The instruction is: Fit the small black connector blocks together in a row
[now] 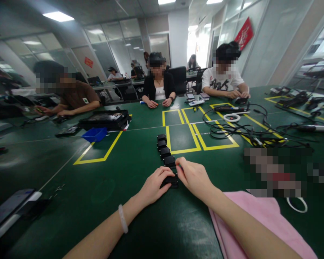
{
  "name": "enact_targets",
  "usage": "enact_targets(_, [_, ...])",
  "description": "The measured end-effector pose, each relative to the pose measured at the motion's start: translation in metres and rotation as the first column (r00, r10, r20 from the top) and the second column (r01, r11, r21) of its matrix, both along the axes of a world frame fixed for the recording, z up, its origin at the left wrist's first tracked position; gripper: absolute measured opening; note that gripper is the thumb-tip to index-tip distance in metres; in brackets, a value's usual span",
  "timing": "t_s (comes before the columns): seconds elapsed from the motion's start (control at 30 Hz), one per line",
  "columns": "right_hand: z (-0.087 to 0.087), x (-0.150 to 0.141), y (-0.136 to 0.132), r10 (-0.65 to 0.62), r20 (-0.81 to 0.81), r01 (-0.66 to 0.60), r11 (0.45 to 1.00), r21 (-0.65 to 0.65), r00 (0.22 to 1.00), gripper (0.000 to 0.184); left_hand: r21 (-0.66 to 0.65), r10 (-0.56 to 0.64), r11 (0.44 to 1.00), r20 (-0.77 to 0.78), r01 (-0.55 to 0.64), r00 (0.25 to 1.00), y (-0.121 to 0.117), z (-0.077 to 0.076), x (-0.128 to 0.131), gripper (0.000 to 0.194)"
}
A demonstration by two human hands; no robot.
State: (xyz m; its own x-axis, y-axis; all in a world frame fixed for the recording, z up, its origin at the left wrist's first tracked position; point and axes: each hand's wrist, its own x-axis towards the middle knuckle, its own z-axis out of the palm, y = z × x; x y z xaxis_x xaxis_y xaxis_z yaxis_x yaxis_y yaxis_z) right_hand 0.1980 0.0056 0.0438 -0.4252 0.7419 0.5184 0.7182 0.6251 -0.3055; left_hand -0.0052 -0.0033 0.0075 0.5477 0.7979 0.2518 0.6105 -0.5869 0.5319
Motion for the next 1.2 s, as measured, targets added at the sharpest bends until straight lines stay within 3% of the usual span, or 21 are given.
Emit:
enact_targets(0.57, [0.0046, 0.0006, -0.0019, 0.021, 0.040, -0.018, 0.998, -0.058, 0.999, 0.015, -0.001, -0.002, 1.000, 0.001, 0.002, 1.000, 0.0011, -0.0012, 0.0005, 0.036])
enact_targets(1.2, [0.0016, 0.0010, -0.0019, 0.020, -0.007, -0.020, 0.999, -0.028, 1.000, 0.012, -0.003, 0.002, 1.000, 0.003, -0.002, 1.000, 0.0004, -0.0009, 0.0011, 0.038])
